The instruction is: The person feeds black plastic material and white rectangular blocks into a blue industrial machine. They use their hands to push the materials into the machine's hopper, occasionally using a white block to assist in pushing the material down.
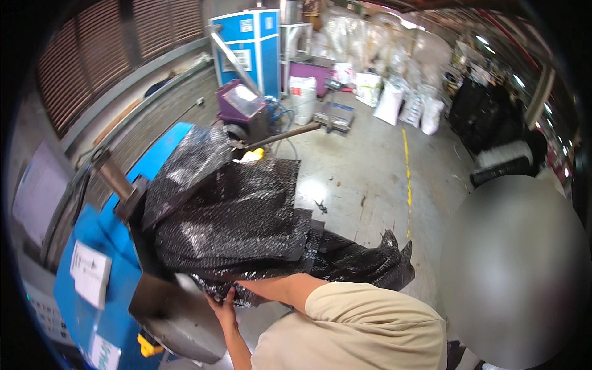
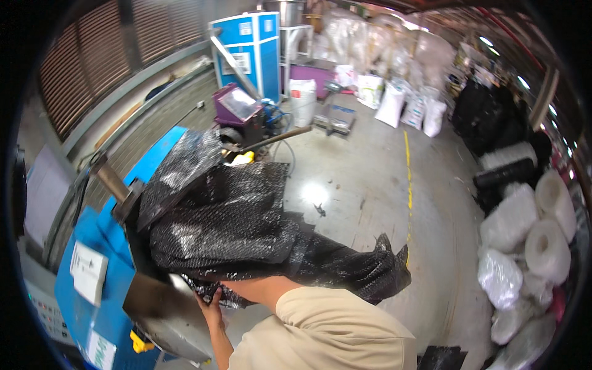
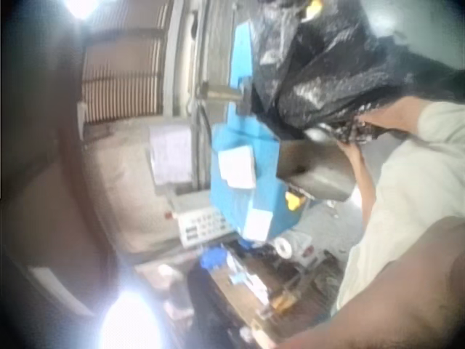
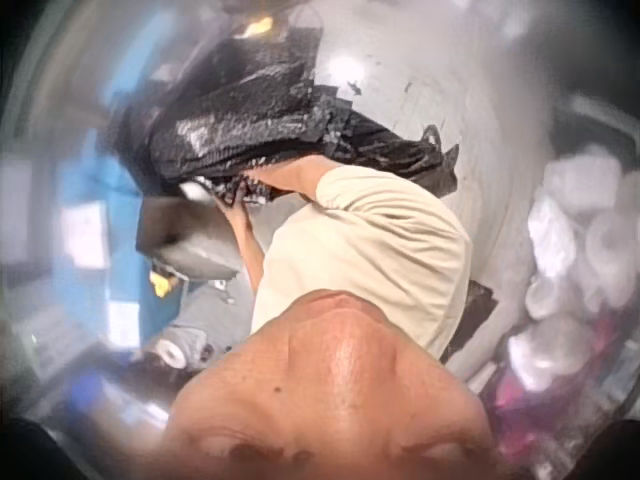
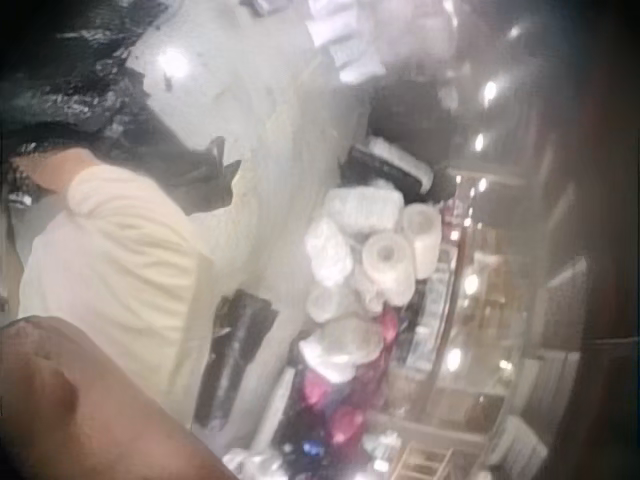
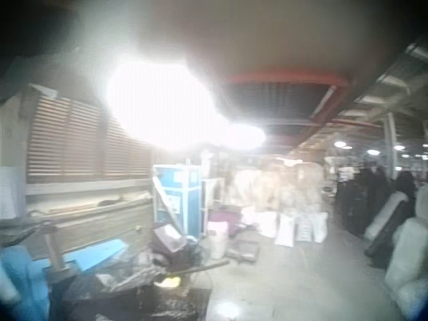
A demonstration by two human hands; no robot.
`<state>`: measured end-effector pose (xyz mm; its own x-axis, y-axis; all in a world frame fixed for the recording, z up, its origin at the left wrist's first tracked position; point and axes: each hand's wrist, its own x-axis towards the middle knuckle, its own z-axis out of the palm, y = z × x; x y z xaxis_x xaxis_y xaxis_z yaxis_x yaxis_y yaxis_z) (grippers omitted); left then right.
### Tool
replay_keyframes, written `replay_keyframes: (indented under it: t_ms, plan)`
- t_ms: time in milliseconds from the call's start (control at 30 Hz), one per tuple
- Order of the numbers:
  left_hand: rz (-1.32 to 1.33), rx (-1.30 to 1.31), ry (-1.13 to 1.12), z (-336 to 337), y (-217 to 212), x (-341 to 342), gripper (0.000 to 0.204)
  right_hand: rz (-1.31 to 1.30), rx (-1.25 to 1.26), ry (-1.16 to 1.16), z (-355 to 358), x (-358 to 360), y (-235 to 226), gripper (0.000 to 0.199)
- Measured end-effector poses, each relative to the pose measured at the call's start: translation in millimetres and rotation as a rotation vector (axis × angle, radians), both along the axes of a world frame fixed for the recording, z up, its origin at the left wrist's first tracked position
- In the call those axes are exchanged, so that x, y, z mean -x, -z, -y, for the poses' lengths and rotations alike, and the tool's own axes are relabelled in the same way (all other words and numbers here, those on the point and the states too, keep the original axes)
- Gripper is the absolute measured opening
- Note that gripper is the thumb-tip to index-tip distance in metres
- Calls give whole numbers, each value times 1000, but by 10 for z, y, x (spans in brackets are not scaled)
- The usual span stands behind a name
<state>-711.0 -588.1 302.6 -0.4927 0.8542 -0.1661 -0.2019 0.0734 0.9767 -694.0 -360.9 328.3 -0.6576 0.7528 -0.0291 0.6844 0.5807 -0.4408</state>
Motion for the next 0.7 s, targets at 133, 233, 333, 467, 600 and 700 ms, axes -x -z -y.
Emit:
replay_keyframes:
  t_ms: [133,233,333,467,600,700]
  plan:
    - [-285,134,-42,-255,321,40,136,-31,18,12,-210,-137,-27,66]
    - [-621,241,-89,-421,308,-11,138,-32,30,32,-373,-267,-14,67]
    - [-733,119,-153,-490,334,9,136,-38,37,-1,-393,-177,4,68]
    - [-791,82,-178,-423,111,49,129,-5,39,-111,-124,37,127,70]
    - [-853,291,-170,-441,57,22,134,50,21,-139,-97,-288,167,72]
    - [-795,412,-153,-534,-70,53,143,93,-9,-147,-111,-520,53,73]
